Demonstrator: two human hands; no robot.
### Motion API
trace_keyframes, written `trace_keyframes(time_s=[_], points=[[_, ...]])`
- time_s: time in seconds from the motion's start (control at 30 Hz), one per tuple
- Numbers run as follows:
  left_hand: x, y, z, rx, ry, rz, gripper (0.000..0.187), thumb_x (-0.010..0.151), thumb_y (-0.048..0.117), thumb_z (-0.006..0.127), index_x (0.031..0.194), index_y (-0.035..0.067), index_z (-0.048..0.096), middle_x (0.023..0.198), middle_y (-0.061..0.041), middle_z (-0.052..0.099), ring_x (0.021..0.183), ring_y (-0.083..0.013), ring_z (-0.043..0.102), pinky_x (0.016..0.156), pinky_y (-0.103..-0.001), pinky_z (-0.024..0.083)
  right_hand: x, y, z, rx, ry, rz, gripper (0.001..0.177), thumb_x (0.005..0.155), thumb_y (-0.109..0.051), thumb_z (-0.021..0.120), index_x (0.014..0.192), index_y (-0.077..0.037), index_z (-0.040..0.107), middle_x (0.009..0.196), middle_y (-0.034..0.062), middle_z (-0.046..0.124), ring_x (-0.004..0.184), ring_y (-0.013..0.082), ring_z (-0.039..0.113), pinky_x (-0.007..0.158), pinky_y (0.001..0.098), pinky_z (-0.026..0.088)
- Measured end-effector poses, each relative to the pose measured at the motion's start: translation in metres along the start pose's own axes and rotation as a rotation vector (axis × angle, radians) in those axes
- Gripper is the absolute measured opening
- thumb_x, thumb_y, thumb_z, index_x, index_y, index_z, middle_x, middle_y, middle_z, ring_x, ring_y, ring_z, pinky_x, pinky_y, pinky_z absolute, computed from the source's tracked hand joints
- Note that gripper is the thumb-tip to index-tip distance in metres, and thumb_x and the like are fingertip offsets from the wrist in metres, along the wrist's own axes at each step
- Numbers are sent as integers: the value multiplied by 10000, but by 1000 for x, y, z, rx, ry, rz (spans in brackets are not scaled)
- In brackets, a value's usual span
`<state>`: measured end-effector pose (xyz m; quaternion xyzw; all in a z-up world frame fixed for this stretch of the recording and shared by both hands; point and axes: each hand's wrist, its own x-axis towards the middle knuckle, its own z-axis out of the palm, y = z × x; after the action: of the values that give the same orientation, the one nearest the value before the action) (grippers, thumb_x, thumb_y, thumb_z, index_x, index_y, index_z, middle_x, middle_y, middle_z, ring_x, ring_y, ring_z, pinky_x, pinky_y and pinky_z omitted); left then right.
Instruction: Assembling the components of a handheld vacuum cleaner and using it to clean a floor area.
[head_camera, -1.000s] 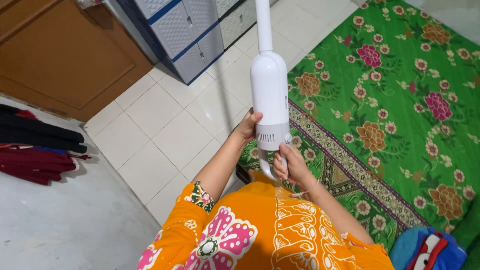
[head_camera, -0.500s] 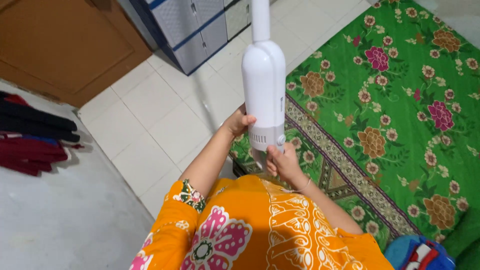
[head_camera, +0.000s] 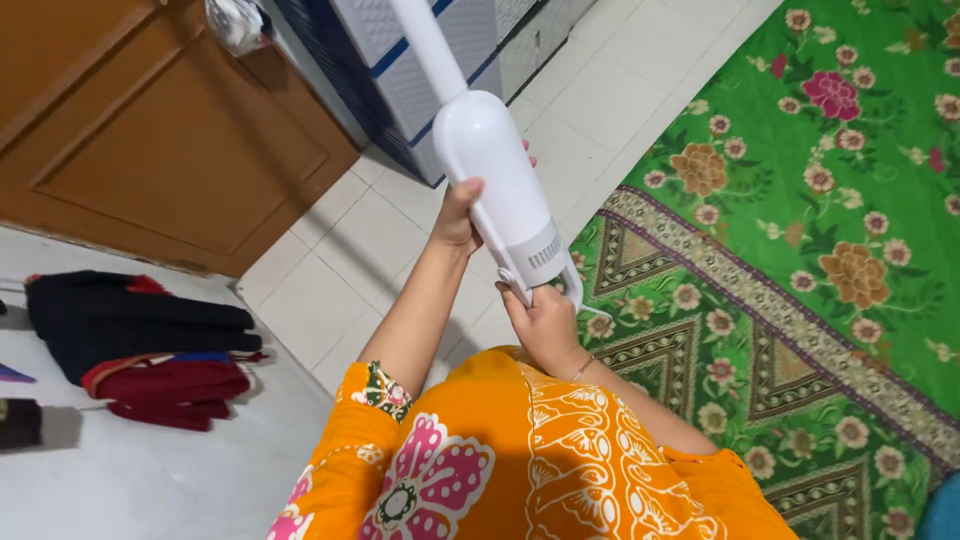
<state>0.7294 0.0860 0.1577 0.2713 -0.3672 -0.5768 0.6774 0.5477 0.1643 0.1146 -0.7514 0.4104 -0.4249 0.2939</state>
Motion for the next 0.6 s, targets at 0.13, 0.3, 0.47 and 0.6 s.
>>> trace_keyframes(time_s=[0.13,0.3,0.47,0.6], points=[[-3,13,-39,-235,-125,17,989,788,459,768,1548,-3,336,1445,-218,543,1324,-350,597,1058,-488,564,5,-20,37,-45,-73,158,296,901,-300,791,972,-21,727,729,228,704,661,413,687,604,487,513],[3,15,-46,-8,34,63,867,847,431,737,1507,-18,400,1341,-271,604,1197,-369,631,1005,-468,570,18,-19,52,246,4,-32,309,957,-253,756,1099,16,700,874,145,744,732,254,716,653,385,555],[40,28,-47,194,233,56,848,842,423,808,1460,-12,426,1340,-180,584,1230,-281,584,1038,-415,515,22,25,42,654,-125,313,284,984,-258,733,892,2,664,682,53,604,560,106,511,486,286,412],[67,48,-46,-124,-170,-236,902,836,528,795,1477,-11,459,1314,-163,639,1227,-250,639,1047,-395,544,39,16,23,1135,-347,471,496,1048,-362,604,676,-49,503,508,31,449,354,136,442,327,280,350]])
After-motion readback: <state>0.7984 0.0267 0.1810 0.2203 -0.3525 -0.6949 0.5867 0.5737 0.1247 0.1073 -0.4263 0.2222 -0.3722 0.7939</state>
